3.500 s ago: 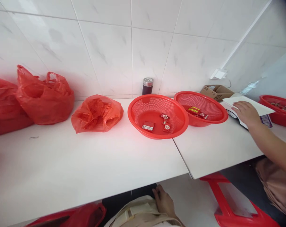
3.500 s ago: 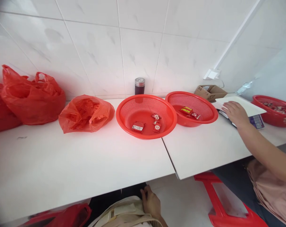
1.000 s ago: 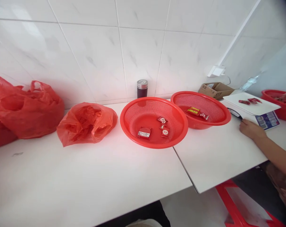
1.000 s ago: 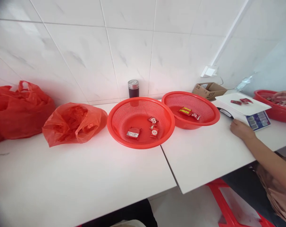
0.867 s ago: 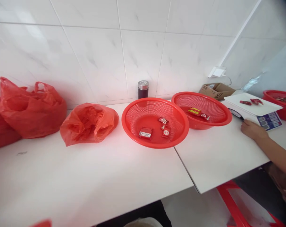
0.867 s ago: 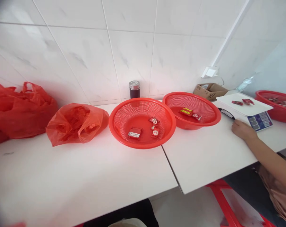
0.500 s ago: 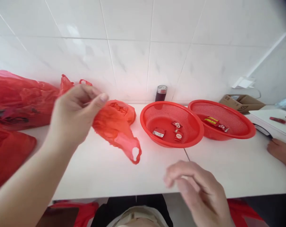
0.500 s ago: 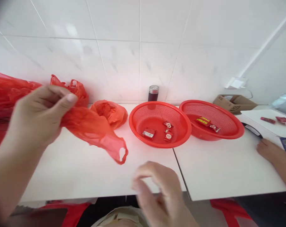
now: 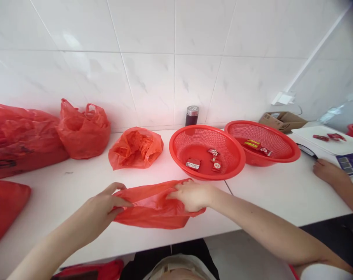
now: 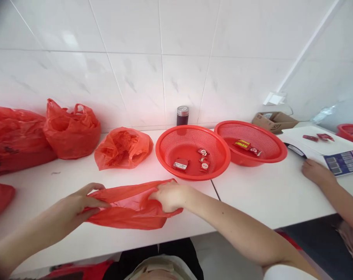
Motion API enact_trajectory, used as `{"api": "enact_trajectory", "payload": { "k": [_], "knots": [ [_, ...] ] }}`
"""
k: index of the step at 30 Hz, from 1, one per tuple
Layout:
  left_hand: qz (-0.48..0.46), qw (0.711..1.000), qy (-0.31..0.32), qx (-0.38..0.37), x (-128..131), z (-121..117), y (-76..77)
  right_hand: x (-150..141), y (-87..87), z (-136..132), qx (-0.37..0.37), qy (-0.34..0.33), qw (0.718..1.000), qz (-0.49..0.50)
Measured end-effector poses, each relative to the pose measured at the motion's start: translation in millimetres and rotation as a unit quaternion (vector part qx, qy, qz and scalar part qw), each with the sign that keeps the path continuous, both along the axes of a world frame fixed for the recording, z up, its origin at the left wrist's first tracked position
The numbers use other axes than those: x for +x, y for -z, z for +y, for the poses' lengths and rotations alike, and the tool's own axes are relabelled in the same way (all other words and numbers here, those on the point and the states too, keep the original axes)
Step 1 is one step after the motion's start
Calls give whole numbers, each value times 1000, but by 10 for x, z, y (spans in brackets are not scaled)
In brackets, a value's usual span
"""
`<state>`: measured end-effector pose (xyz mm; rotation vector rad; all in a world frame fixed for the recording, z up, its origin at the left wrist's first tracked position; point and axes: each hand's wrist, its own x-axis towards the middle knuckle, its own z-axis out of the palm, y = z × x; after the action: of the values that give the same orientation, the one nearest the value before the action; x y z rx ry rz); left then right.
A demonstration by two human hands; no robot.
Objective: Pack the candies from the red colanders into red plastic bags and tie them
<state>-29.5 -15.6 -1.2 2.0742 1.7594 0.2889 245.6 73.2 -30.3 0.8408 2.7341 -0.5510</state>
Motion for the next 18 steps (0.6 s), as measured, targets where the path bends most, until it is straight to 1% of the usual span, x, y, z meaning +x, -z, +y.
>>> {"api": "enact_trajectory", "payload": {
  "k": [1,3,5,7,8,9,10,12,13,15,17,18],
  "knots": [
    [36,999,-12,-5,2,51,61,84,-38,17,-26,-4,1000,-10],
    [48,998,-34,-1,47,151,124,230,-126,66,-80,-9,997,10],
    [15,999,-35,8,117,213,141,357,-219,154,-145,9,986,87],
    [-38,999,-16,9,191,222,163,471,-301,309,-201,36,960,193],
    [-68,998,-5,13,229,211,187,521,-330,414,-192,64,952,230],
    [-101,995,3,16,266,195,221,563,-344,534,-157,101,952,244],
    [-137,990,10,12,304,177,262,596,-339,663,-107,141,957,231],
    [-220,975,7,-18,379,147,352,627,-261,918,-14,202,968,148],
    [-261,965,-8,-41,415,136,392,625,-189,1029,6,214,972,101],
    [-327,940,-51,-88,481,119,447,587,-11,1194,3,212,977,38],
    [-376,913,-103,-119,540,102,456,528,155,1288,0,201,980,-7],
    [-398,900,-129,-125,568,94,443,502,208,1317,1,196,980,-21]
  ]
}}
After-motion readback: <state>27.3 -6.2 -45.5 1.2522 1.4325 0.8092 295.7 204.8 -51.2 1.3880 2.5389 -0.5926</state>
